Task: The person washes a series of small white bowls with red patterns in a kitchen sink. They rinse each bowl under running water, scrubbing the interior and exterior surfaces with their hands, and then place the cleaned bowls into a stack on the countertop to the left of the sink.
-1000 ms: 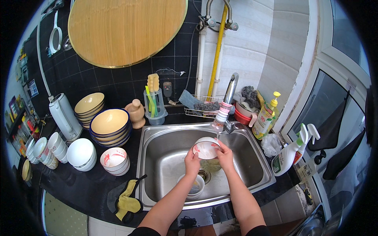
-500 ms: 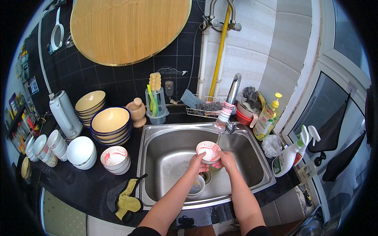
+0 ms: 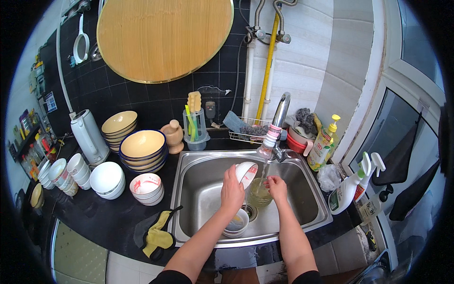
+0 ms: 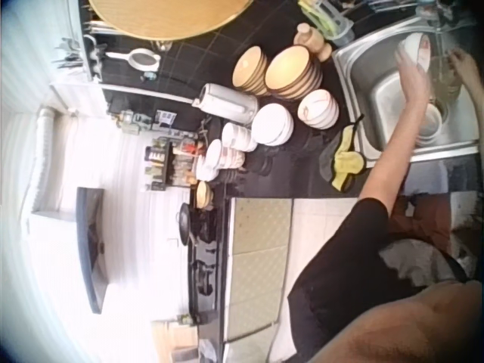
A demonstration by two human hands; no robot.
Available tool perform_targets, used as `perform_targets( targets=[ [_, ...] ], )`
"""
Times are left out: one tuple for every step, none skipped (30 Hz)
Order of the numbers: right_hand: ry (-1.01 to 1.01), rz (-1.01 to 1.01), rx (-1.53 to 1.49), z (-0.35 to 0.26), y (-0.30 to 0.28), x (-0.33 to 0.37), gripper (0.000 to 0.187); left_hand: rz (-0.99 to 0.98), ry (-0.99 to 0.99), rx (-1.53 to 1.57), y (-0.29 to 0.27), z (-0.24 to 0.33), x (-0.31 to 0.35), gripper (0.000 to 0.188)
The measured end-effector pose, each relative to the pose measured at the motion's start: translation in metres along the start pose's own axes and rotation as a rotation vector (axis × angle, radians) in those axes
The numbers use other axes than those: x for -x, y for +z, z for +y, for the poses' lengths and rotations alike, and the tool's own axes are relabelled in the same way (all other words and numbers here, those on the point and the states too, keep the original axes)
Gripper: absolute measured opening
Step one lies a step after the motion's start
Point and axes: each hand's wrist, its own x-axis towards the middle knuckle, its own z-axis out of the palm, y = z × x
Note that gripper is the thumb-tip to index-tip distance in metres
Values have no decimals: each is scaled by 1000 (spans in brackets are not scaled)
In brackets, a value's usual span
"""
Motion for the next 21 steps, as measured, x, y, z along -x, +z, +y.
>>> perform_targets(
  targets=[
    [-55, -13, 99, 4, -1, 0, 21, -12, 42, -37, -6, 5, -2, 52],
    [-116, -33, 192, 0, 1, 3, 21, -41, 64, -89, -15, 7, -5, 58],
    [-177, -52, 285, -5, 3, 7, 20, -49, 123, -147, -21, 5, -5, 60],
    [-121, -78, 303, -11, 2, 12, 20, -60, 183, -206, -27, 0, -5, 62],
    [-135, -80, 298, -12, 4, 13, 20, -68, 247, -264, -32, -3, -5, 63],
    [-149, -82, 294, -10, 3, 14, 21, -71, 318, -335, -37, -8, -6, 67],
    [-162, -85, 289, -8, 2, 13, 21, -96, 332, -373, -42, -10, -5, 67],
    [-167, -102, 309, -5, 2, 10, 21, -123, 344, -409, -47, -13, -4, 66],
    [-168, -104, 304, -2, 2, 9, 21, -150, 354, -447, -52, -16, -4, 66],
    [-170, -108, 298, -1, 2, 9, 21, -131, 376, -480, -56, -19, -3, 62],
    [-174, -115, 291, -1, 3, 9, 21, -109, 398, -516, -59, -23, -3, 58],
    [-173, -122, 270, -3, 2, 11, 21, -86, 420, -553, -64, -26, -4, 54],
    [-181, -121, 281, 0, 2, 9, 21, -69, 386, -525, -69, -28, -4, 53],
    [-187, -120, 285, 1, 1, 9, 20, -48, 356, -495, -74, -28, -3, 51],
    [-194, -120, 287, 1, 0, 10, 20, -28, 326, -466, -80, -29, -3, 49],
    [-202, -134, 283, 1, 1, 10, 20, 26, 314, -384, -89, -30, -3, 41],
    [-208, -144, 281, 3, 0, 10, 20, 38, 231, -298, -97, -31, -5, 39],
    [-214, -155, 280, 3, 0, 10, 20, 51, 149, -211, -106, -33, -8, 37],
    [-221, -168, 281, 1, 2, 11, 20, 65, 68, -123, -117, -35, -10, 35],
    [-222, -175, 287, 1, 1, 12, 20, 53, -37, -27, -128, -37, -15, 29],
    [-220, -182, 293, 2, 0, 13, 20, 91, -95, -36, -142, -37, -18, 25]
  ],
)
